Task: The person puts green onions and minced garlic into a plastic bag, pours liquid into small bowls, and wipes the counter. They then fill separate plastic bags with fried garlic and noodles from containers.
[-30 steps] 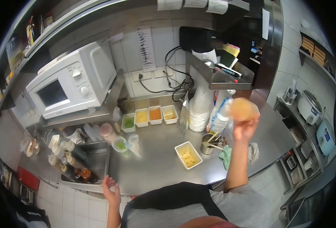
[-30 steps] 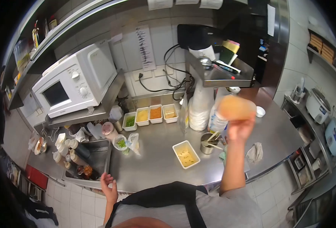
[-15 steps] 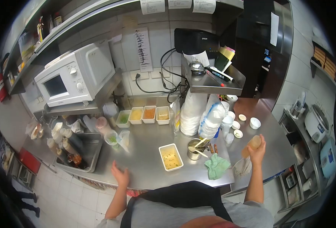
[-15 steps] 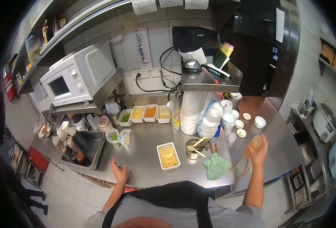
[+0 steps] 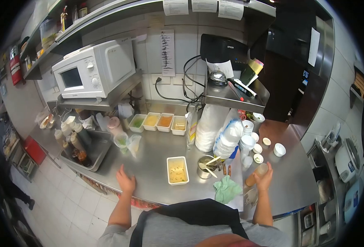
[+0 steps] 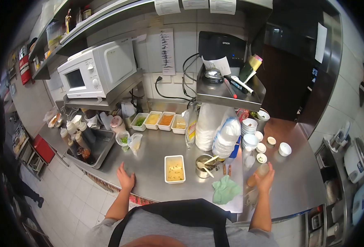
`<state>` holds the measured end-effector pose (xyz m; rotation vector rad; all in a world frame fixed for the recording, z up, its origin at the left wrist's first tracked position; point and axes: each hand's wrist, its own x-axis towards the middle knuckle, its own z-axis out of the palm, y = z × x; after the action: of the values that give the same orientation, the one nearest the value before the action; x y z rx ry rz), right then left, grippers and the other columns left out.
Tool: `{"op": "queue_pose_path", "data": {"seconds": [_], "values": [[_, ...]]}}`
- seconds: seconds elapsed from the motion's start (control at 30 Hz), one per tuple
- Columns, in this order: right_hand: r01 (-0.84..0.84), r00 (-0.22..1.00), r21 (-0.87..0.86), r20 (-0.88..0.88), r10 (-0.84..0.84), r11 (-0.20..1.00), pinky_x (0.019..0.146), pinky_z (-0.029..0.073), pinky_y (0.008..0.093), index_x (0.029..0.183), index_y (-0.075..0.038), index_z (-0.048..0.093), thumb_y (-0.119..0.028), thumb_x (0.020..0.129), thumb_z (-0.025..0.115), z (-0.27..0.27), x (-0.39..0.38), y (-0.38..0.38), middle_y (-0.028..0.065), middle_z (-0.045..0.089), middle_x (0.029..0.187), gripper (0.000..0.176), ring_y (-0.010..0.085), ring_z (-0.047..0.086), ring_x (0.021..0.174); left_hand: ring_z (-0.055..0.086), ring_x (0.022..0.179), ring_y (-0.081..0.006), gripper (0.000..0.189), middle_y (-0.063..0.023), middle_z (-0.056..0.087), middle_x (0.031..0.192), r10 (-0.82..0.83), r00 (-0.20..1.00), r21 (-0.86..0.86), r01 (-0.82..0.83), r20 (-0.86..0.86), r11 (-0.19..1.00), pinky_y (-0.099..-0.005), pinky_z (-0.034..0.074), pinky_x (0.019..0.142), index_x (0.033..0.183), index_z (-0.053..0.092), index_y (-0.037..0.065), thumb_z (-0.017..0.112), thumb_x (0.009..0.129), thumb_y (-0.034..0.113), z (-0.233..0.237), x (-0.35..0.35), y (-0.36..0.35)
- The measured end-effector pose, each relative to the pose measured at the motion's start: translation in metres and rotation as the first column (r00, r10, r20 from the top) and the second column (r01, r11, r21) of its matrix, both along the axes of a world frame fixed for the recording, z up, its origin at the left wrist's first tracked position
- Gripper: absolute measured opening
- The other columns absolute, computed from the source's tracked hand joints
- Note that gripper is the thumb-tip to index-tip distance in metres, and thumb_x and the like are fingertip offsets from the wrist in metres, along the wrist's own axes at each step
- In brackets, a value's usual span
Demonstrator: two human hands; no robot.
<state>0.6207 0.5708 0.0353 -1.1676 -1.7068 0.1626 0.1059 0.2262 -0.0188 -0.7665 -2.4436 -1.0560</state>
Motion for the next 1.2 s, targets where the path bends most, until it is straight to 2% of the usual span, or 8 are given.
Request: {"op": "queue_pose_path", "data": {"seconds": [0.3, 0.4, 0.5, 0.7, 1.2], "values": [[-0.018, 1.0, -0.029, -0.002, 0.018, 0.999, 0.097, 0.042, 0.0455, 0.138, -0.018, 0.037, -0.002, 0.058, 0.081, -0.006, 0.011, 0.002, 0.0187, 0.043, 0.125, 0.092, 0.0408, 0.049, 0.113, 0.04, 0.116, -0.0405, 0.082, -0.0216, 0.043, 0.124, 0.009, 1.0, -0.005, -0.009, 0.012, 1.0, -0.0463, 0.032, 0.102, 0.139, 0.032, 0.009, 0.071, 0.067, 0.005, 0.0, 0.001, 0.001], [-0.022, 1.0, -0.055, -0.012, 0.021, 0.998, 0.096, 0.043, 0.0456, 0.138, -0.019, 0.036, -0.002, 0.059, 0.081, -0.005, 0.011, 0.003, 0.0193, 0.044, 0.124, 0.093, 0.0414, 0.049, 0.113, 0.041, 0.117, -0.0385, 0.081, -0.02, 0.044, 0.124, 0.037, 0.999, -0.012, -0.037, -0.005, 0.999, -0.0442, 0.034, 0.102, 0.138, 0.033, 0.011, 0.072, 0.067, 0.004, -0.002, 0.0, 0.001], [-0.007, 1.0, 0.02, 0.028, 0.007, 1.0, 0.096, 0.043, 0.0457, 0.138, -0.018, 0.036, -0.002, 0.059, 0.081, -0.009, 0.012, 0.006, 0.0198, 0.044, 0.124, 0.092, 0.0417, 0.049, 0.112, 0.041, 0.117, -0.0379, 0.081, -0.0193, 0.044, 0.124, 0.037, 0.999, -0.024, -0.037, -0.002, 0.999, -0.0434, 0.034, 0.102, 0.138, 0.033, 0.011, 0.071, 0.067, 0.004, 0.002, 0.002, 0.001], [-0.014, 1.0, -0.095, -0.016, 0.012, 0.995, 0.097, 0.042, 0.046, 0.139, -0.02, 0.036, -0.003, 0.061, 0.081, -0.006, 0.013, 0.004, 0.0205, 0.043, 0.126, 0.092, 0.0425, 0.048, 0.114, 0.041, 0.117, -0.0381, 0.078, -0.0192, 0.044, 0.123, 0.04, 0.999, -0.011, -0.041, -0.029, 0.999, -0.0436, 0.034, 0.102, 0.137, 0.035, 0.01, 0.07, 0.068, 0.005, 0.001, 0.002, 0.002], [0.012, 1.0, -0.082, 0.001, -0.012, 0.997, 0.097, 0.042, 0.0454, 0.138, -0.02, 0.036, -0.004, 0.059, 0.081, -0.002, 0.01, 0.001, 0.0192, 0.044, 0.127, 0.092, 0.0422, 0.048, 0.114, 0.043, 0.113, -0.0375, 0.076, -0.0181, 0.047, 0.119, 0.037, 0.999, -0.062, -0.034, 0.039, 0.997, -0.0459, 0.035, 0.099, 0.139, 0.034, 0.011, 0.068, 0.071, 0.008, 0.005, 0.003, 0.002]]}}
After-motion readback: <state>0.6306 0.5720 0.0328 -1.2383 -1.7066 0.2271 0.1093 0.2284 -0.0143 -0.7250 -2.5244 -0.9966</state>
